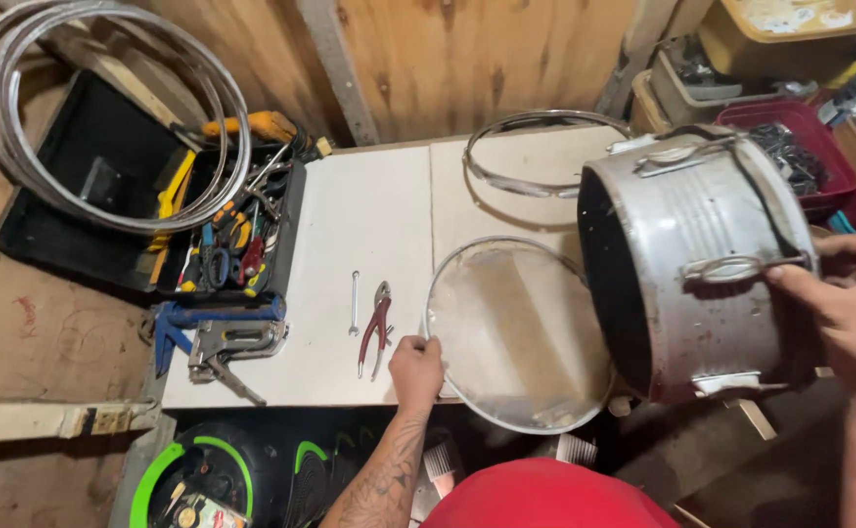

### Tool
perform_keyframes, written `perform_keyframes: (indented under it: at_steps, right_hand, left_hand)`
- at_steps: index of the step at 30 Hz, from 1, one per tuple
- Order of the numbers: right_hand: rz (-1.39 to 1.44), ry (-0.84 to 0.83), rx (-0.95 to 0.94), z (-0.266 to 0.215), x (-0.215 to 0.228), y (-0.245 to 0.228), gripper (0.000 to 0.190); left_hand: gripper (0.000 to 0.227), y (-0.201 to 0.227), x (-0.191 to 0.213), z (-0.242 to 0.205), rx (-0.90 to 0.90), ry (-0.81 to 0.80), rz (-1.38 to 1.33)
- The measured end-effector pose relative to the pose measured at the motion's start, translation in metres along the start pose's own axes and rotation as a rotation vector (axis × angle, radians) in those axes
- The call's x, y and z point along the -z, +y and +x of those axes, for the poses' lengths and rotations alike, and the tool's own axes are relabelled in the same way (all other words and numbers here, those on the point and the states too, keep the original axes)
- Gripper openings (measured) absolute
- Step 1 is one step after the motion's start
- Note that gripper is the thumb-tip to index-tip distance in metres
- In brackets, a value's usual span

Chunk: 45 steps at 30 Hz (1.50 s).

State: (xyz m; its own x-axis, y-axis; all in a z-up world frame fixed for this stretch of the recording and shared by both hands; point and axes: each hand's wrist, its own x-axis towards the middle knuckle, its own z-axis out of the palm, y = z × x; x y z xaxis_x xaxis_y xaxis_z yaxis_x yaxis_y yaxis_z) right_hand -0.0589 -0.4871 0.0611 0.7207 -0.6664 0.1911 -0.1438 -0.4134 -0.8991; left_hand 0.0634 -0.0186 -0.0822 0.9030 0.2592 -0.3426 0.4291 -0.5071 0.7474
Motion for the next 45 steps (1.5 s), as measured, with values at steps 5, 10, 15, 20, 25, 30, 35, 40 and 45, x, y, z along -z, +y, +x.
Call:
perform_keyframes:
  at_steps: [5,10,15,20,25,30,35,40,45]
  right_hand:
    - [0.188,0.048,-0.101,0.009,0.028,0.055,0.036]
    - [0.247,0.03,-0.106,0.003,0.035,0.064,0.023]
    - [0.1,-0.019,-0.193,-0.008,0.016,0.032,0.031]
    - [-0.177,0.001,-0.168,-0.019,0.005,0.0,0.032]
    - [0.119,0.096,-0.211,-0.034,-0.001,0.02,0.035]
    - [0.389,0.122,-0.328,-0.063,0.002,0.063,0.023]
    - [1.109,0.005,-0.471,-0.117,-0.046,0.043,0.043]
    - [1.204,0.041,-0.78,-0.156,-0.084,0.079,0.055]
    - [1.078,0.106,-1.038,-0.172,-0.116,0.099,0.062]
  left_hand:
    - [0.018,0.009,0.027,0.017,0.064,0.07,-0.258]
    - [0.023,0.014,0.095,0.034,-0.091,0.227,0.008]
    - [0.019,0.059,0.144,0.001,-0.223,0.324,0.084]
    - [0.017,0.069,0.159,-0.01,-0.409,0.457,0.184]
    - [0.015,0.07,0.172,-0.009,-0.715,0.638,0.271]
    - [0.008,0.079,0.186,-0.003,-0.948,0.8,0.384]
    - [0.01,0.083,0.186,0.0,-0.98,0.888,0.457]
    - [0.009,0.086,0.179,0.0,-1.039,0.89,0.493]
    - [0.014,0.085,0.174,0.001,-1.009,0.857,0.452]
